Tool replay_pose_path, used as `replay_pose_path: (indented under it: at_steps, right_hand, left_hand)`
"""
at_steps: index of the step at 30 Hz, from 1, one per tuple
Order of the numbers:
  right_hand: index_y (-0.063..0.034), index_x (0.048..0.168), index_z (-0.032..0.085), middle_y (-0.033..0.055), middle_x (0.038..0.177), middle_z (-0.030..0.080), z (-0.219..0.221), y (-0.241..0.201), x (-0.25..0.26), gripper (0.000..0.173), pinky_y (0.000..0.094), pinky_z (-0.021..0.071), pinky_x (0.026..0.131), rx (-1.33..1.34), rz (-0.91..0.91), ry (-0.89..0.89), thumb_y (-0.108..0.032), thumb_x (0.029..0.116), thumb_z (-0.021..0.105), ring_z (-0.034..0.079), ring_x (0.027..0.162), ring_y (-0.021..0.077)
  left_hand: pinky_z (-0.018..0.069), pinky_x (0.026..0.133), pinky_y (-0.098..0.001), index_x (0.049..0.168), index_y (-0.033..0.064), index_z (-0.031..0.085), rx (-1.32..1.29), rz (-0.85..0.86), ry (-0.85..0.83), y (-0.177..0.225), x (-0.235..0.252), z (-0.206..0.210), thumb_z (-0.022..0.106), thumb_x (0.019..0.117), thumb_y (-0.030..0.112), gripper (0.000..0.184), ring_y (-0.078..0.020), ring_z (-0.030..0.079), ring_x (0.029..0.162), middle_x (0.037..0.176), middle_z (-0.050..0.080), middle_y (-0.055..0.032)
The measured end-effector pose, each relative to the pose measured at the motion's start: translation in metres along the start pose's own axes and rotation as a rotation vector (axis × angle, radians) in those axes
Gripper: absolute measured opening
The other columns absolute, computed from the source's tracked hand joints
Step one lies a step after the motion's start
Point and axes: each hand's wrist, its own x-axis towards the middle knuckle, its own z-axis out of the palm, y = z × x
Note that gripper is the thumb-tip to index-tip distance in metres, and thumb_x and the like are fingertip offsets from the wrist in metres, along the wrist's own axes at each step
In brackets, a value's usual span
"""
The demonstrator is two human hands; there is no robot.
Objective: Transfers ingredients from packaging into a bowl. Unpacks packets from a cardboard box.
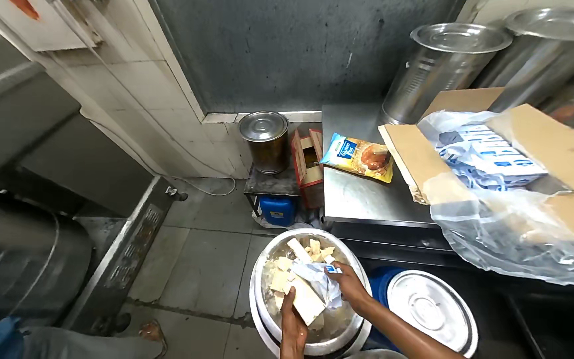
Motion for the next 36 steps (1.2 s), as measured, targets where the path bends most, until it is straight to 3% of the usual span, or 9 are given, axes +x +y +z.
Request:
replay_pose_path:
  at_steps: [6, 9, 13, 16, 23, 27, 30, 34, 36]
  right_hand:
    - [-0.0015, 0.106, 0.067, 0.0100, 0.093, 0.064, -0.008, 0.005, 0.006, 0.016, 0.0359, 0.0501, 0.069, -0.052, 0.070, 0.115, -0.014, 0.1021, 0.058, 0.060, 0.079, 0.0160]
    - [-0.0015, 0.112, 0.067, 0.0108, 0.097, 0.064, -0.015, 0.008, 0.004, 0.020, 0.0344, 0.0494, 0.068, -0.072, 0.077, 0.114, -0.016, 0.1040, 0.056, 0.060, 0.079, 0.0154]
    - [-0.0006, 0.113, 0.068, 0.0129, 0.103, 0.065, -0.022, 0.017, 0.003, 0.019, 0.0373, 0.0503, 0.075, -0.068, 0.068, 0.153, -0.014, 0.1026, 0.058, 0.061, 0.087, 0.0174]
    - [-0.0009, 0.106, 0.069, 0.0093, 0.097, 0.066, -0.024, 0.020, -0.001, 0.016, 0.0351, 0.0518, 0.078, -0.020, -0.032, 0.160, -0.008, 0.1000, 0.056, 0.062, 0.087, 0.0139]
    - [-0.0024, 0.101, 0.067, 0.0033, 0.087, 0.066, -0.032, -0.001, -0.009, 0.016, 0.0296, 0.0557, 0.077, 0.156, -0.183, 0.180, -0.005, 0.0991, 0.051, 0.064, 0.081, 0.0086]
    - [-0.0020, 0.105, 0.068, 0.0054, 0.092, 0.067, -0.045, -0.002, -0.007, 0.016, 0.0315, 0.0550, 0.079, 0.039, -0.178, 0.143, -0.008, 0.0989, 0.055, 0.065, 0.084, 0.0100]
    - [0.0015, 0.112, 0.068, 0.0118, 0.097, 0.069, -0.050, 0.003, -0.011, 0.023, 0.0380, 0.0555, 0.085, -0.198, -0.283, 0.086, -0.011, 0.0984, 0.055, 0.067, 0.091, 0.0167]
    - [0.0071, 0.118, 0.067, 0.0243, 0.108, 0.071, -0.044, 0.017, -0.024, 0.031, 0.0544, 0.0546, 0.092, -0.565, -0.519, -0.022, -0.012, 0.0960, 0.058, 0.070, 0.102, 0.0371]
    - [0.0044, 0.111, 0.071, 0.0216, 0.105, 0.073, -0.038, 0.034, -0.023, 0.026, 0.0519, 0.0593, 0.085, -0.677, -0.784, 0.001, -0.008, 0.0884, 0.064, 0.072, 0.097, 0.0360]
  left_hand:
    - [0.0623, 0.074, -0.0433, 0.130, 0.0045, 0.054, -0.051, -0.033, 0.018, 0.003, -0.003, -0.003, 0.044, 0.1080, 0.028, 0.034, -0.0251, 0.072, 0.090, 0.104, 0.071, -0.0159]
    - [0.0618, 0.076, -0.0445, 0.130, 0.0031, 0.055, -0.064, -0.049, 0.026, 0.005, -0.004, -0.007, 0.046, 0.1072, 0.024, 0.032, -0.0258, 0.072, 0.091, 0.105, 0.070, -0.0165]
    - [0.0612, 0.077, -0.0454, 0.129, 0.0021, 0.055, -0.045, -0.074, 0.042, 0.005, -0.003, -0.009, 0.047, 0.1068, 0.022, 0.030, -0.0269, 0.071, 0.092, 0.105, 0.070, -0.0173]
    - [0.0613, 0.077, -0.0457, 0.129, 0.0028, 0.056, -0.055, -0.058, 0.031, 0.000, -0.001, -0.011, 0.044, 0.1076, 0.026, 0.034, -0.0271, 0.072, 0.093, 0.105, 0.070, -0.0174]
    - [0.0632, 0.064, -0.0427, 0.121, 0.0088, 0.058, -0.162, -0.073, -0.077, 0.002, -0.009, -0.016, 0.024, 0.1073, 0.042, 0.049, -0.0232, 0.075, 0.080, 0.093, 0.074, -0.0109]
    - [0.0635, 0.072, -0.0464, 0.127, 0.0090, 0.057, -0.194, -0.064, -0.165, 0.004, -0.004, -0.022, 0.023, 0.1082, 0.049, 0.056, -0.0266, 0.075, 0.088, 0.101, 0.075, -0.0130]
    - [0.0636, 0.078, -0.0425, 0.135, 0.0048, 0.052, 0.046, -0.019, -0.126, 0.012, -0.002, -0.025, 0.032, 0.1109, 0.038, 0.046, -0.0230, 0.074, 0.092, 0.106, 0.073, -0.0136]
    - [0.0601, 0.086, -0.0435, 0.139, -0.0031, 0.052, 0.493, -0.013, 0.043, 0.030, 0.006, -0.027, 0.064, 0.1015, 0.029, 0.050, -0.0257, 0.071, 0.098, 0.115, 0.070, -0.0208]
    - [0.0584, 0.090, -0.0434, 0.139, -0.0041, 0.052, 0.630, 0.020, 0.060, 0.039, 0.007, -0.021, 0.073, 0.0952, 0.027, 0.058, -0.0259, 0.069, 0.102, 0.118, 0.068, -0.0214]
